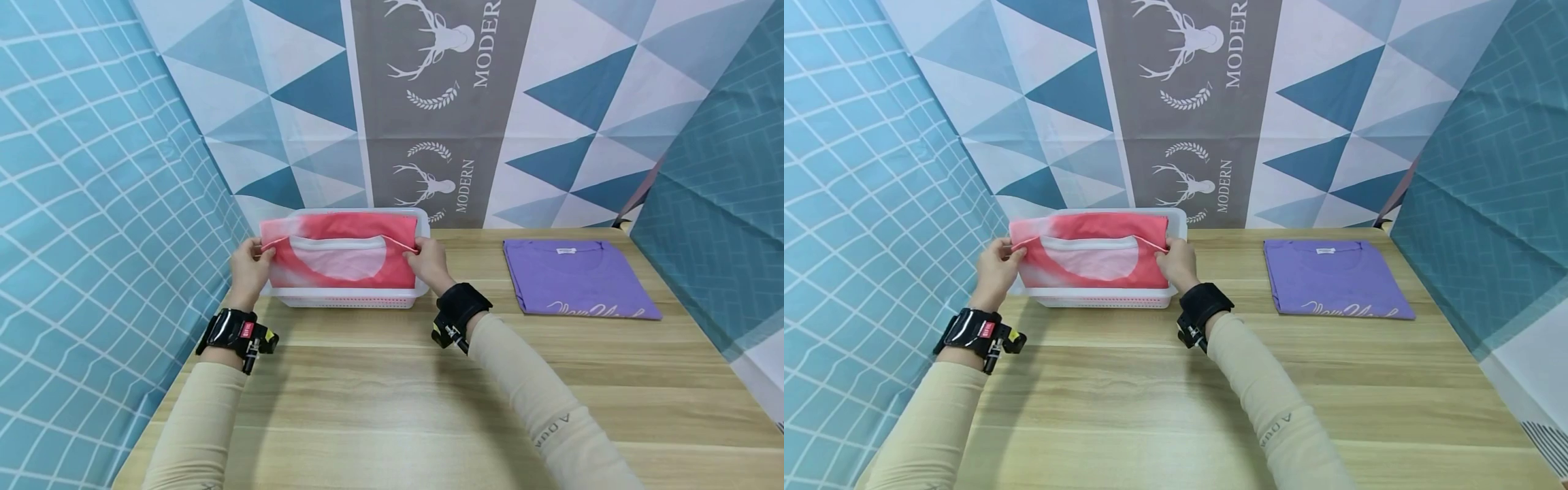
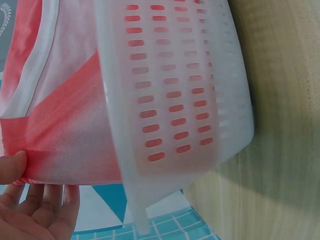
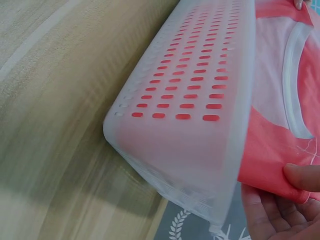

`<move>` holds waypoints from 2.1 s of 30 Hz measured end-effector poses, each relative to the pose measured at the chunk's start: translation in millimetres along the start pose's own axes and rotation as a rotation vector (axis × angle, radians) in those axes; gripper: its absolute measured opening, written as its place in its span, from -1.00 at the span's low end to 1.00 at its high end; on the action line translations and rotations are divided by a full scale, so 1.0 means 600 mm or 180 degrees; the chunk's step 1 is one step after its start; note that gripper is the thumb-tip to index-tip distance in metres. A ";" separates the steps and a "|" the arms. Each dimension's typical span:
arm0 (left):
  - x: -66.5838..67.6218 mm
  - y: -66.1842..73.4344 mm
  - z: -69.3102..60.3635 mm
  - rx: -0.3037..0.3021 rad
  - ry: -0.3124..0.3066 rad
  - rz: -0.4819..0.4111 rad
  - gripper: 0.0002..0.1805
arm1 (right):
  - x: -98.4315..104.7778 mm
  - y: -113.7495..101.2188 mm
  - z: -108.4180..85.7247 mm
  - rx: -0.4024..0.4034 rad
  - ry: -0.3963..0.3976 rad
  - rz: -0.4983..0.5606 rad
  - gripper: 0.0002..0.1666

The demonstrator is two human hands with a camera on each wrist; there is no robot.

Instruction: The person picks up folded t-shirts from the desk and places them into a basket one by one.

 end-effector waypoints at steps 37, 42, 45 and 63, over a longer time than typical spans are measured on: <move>-0.076 -0.047 0.002 -0.0059 0.0062 0.0152 -0.65 | -0.047 0.019 -0.008 -0.0101 -0.0185 -0.0060 -0.68; -0.078 -0.050 0.001 -0.0052 0.0035 0.0287 -0.62 | -0.050 0.019 -0.010 -0.0083 -0.0191 -0.0028 -0.65; -0.079 -0.050 -0.001 -0.0042 -0.0040 0.0376 -0.61 | -0.053 0.021 -0.012 -0.0069 -0.0220 -0.0016 -0.65; -0.085 -0.050 -0.004 -0.0076 -0.0275 0.0554 -0.59 | -0.055 0.021 -0.017 0.0013 -0.0199 0.0185 -0.68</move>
Point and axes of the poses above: each hand's wrist, its own z-axis towards the middle knuckle, its own x-axis out of the back of the hand, y = z × x, the point moved 6 cm from there along z, towards the middle knuckle, and after that the axes turned 7 degrees about x, right-handed, at the moved point
